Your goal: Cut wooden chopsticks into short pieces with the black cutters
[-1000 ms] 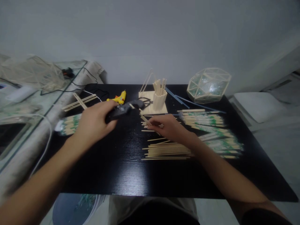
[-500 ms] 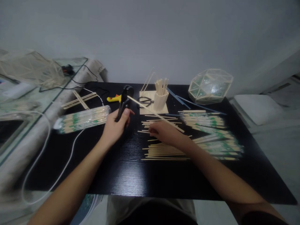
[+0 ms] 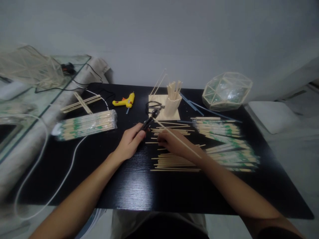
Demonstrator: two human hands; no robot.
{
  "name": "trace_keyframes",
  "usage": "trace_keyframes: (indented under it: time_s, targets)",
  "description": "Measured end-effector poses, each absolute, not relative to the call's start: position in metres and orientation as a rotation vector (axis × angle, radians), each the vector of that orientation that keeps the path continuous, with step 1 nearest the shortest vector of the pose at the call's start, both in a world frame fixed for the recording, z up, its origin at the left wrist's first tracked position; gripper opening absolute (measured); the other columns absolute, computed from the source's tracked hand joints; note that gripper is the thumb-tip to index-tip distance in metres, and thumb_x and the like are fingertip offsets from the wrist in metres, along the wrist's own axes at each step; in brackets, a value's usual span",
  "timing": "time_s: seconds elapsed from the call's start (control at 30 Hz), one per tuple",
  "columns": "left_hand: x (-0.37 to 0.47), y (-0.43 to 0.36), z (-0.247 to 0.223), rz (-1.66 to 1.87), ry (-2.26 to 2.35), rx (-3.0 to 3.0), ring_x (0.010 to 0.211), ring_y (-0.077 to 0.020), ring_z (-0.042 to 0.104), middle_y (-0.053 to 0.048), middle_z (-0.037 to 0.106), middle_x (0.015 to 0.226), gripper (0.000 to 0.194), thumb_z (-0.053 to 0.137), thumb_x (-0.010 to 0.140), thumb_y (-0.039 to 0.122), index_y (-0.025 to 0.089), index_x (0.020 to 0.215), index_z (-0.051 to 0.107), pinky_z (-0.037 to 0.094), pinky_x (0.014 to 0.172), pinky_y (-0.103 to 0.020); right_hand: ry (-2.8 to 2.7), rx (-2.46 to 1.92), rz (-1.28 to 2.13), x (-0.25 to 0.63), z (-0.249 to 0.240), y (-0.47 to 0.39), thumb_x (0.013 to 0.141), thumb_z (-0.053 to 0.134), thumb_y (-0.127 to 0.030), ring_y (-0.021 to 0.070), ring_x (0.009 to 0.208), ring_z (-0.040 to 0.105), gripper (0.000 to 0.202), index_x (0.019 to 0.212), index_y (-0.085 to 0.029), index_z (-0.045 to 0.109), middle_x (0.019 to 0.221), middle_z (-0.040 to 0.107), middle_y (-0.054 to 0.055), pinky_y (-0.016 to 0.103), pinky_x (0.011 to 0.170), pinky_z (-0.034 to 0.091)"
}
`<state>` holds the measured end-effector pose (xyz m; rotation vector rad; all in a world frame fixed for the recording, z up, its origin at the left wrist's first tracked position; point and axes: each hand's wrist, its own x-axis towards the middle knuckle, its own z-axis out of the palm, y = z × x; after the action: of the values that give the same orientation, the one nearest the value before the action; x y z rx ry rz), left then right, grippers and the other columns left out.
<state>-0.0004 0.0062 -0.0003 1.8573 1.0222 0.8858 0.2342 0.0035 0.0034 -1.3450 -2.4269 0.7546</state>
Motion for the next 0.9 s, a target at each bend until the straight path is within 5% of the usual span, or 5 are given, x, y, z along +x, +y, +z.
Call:
trace_keyframes:
  time_s: [0.4, 0.63, 0.9]
  targets:
    - [-0.002, 0.001, 0.001, 0.793, 1.112, 2.160, 0.083, -0.0198, 0.061, -0.004, 0.067, 0.092, 0.047, 0.041, 0.103, 0.059, 0.018, 0.108, 0.064, 0.047, 0.080, -0.031, -1.753, -1.093, 1.253, 0.239, 0.065, -0.012, 0.104, 0.056, -0.037, 0.0136, 0.066, 0.062, 0.031, 0.083, -0.016, 0.068, 0.073, 0.068, 0.001, 0.025, 0.063, 0.050]
    - [-0.002, -0.002, 0.002, 0.798, 1.179, 2.167, 0.072, -0.0180, 0.059, -0.001, 0.064, 0.082, 0.038, 0.045, 0.101, 0.055, 0.019, 0.102, 0.058, 0.046, 0.072, -0.030, -1.786, -1.165, 0.817, 0.225, 0.053, -0.026, 0.097, 0.066, -0.023, 0.0151, 0.068, 0.066, 0.009, 0.103, -0.018, 0.071, 0.085, 0.076, 0.003, 0.027, 0.068, 0.052]
    - [0.002, -0.007, 0.000, 0.838, 1.162, 2.154, 0.068, -0.0174, 0.058, 0.000, 0.062, 0.079, 0.034, 0.047, 0.100, 0.052, 0.019, 0.102, 0.057, 0.044, 0.068, -0.029, -1.817, -1.145, 0.589, 0.223, 0.047, -0.029, 0.098, 0.063, -0.018, 0.0149, 0.065, 0.066, 0.014, 0.091, -0.020, 0.075, 0.075, 0.075, 0.001, 0.026, 0.068, 0.050]
